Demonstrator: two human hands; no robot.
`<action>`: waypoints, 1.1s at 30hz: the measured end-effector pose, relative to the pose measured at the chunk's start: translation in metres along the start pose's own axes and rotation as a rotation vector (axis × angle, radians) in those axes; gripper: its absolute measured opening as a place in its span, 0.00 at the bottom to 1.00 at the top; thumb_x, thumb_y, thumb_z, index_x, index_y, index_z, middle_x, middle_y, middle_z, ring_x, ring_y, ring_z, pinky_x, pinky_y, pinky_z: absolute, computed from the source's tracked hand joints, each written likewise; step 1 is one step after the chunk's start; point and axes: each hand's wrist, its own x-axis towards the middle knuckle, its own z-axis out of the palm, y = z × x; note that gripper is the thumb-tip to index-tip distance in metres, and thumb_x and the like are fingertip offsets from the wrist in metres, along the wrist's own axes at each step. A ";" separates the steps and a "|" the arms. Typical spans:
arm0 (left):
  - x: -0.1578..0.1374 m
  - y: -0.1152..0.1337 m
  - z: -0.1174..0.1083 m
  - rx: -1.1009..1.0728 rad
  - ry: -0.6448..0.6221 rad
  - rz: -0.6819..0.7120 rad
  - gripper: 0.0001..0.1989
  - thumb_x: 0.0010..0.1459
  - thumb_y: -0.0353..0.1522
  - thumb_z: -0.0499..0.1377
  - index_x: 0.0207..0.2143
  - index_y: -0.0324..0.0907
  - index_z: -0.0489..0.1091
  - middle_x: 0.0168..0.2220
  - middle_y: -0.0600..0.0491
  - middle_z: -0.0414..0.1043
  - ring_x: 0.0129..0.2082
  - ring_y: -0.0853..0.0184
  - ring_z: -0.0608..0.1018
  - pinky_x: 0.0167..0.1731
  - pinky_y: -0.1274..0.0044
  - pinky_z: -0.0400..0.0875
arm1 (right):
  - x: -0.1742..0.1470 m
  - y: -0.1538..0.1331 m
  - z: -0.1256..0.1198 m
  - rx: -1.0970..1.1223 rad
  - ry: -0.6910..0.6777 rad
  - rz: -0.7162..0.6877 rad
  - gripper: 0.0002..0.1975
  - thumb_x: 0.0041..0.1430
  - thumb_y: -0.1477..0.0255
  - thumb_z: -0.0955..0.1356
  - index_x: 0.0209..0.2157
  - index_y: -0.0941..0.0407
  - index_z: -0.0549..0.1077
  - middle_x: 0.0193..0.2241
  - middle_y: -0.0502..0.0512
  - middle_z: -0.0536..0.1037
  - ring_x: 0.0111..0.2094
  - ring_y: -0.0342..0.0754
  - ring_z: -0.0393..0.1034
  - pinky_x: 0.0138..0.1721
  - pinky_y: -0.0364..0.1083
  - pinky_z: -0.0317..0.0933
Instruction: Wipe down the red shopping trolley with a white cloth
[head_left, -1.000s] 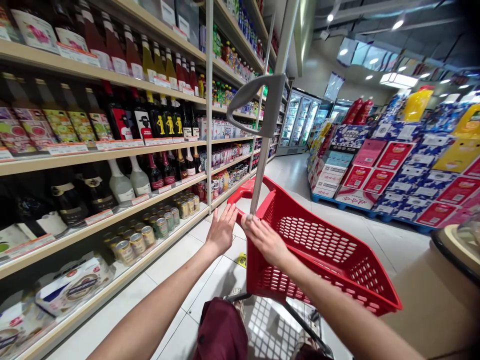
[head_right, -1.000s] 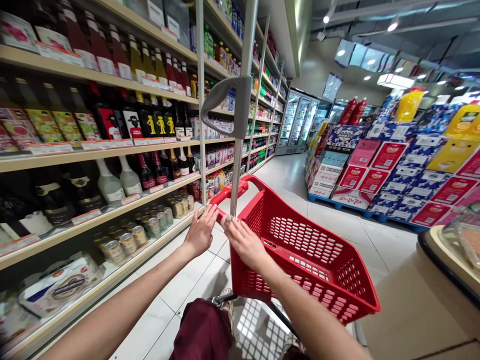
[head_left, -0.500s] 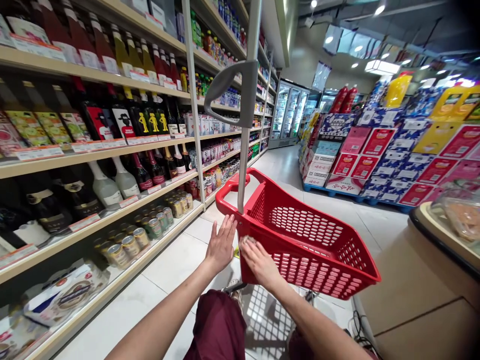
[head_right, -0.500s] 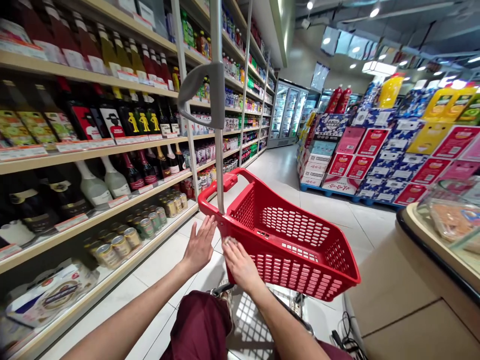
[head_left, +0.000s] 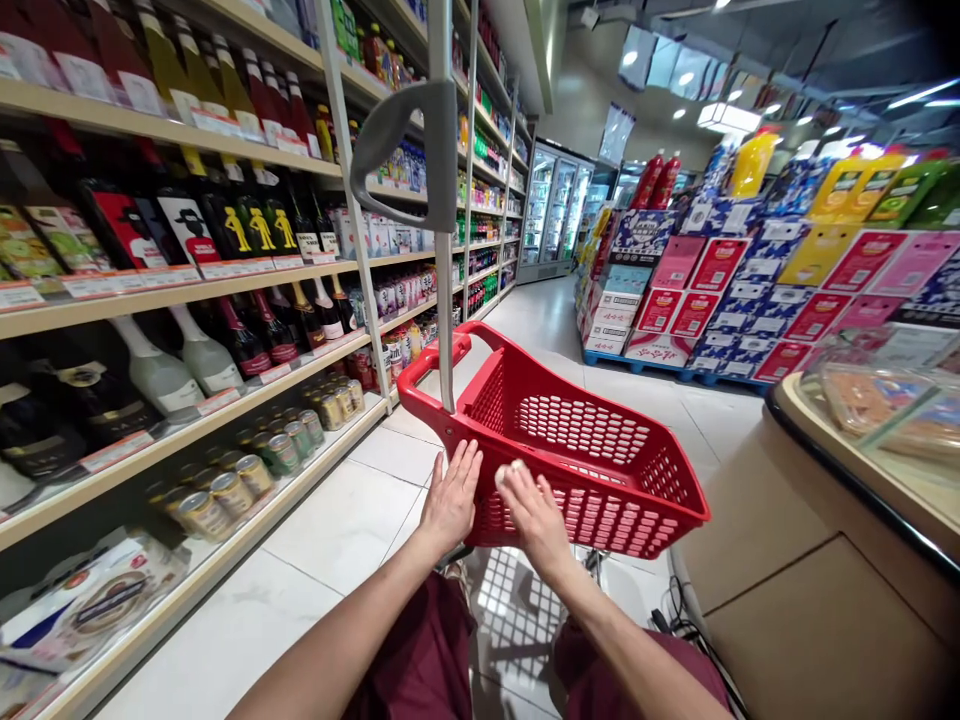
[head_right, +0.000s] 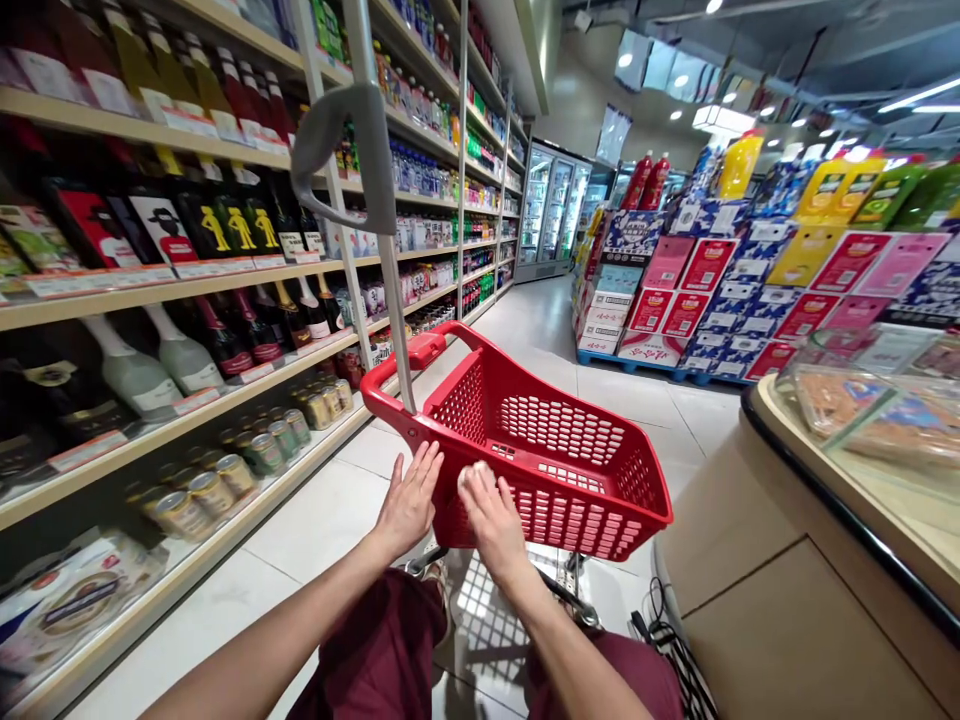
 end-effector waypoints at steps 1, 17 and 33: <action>0.002 0.003 0.001 -0.002 0.005 0.000 0.35 0.45 0.21 0.46 0.58 0.32 0.44 0.60 0.43 0.46 0.61 0.61 0.45 0.56 0.59 0.43 | 0.000 0.004 -0.003 -0.013 0.020 0.044 0.20 0.57 0.81 0.56 0.50 0.58 0.65 0.52 0.58 0.64 0.58 0.50 0.46 0.56 0.55 0.46; 0.025 0.076 0.026 -0.029 -0.036 0.277 0.27 0.55 0.26 0.45 0.58 0.34 0.47 0.61 0.45 0.44 0.61 0.62 0.43 0.56 0.62 0.43 | -0.067 0.049 -0.031 -0.117 -0.006 0.230 0.26 0.55 0.83 0.55 0.56 0.55 0.56 0.53 0.58 0.63 0.58 0.50 0.48 0.54 0.55 0.47; 0.041 0.127 0.042 -0.029 -0.059 0.378 0.24 0.57 0.26 0.43 0.57 0.35 0.48 0.61 0.46 0.42 0.61 0.63 0.43 0.56 0.63 0.45 | -0.125 0.083 -0.055 -0.180 0.052 0.354 0.27 0.56 0.81 0.55 0.57 0.54 0.53 0.55 0.60 0.60 0.57 0.53 0.49 0.53 0.61 0.47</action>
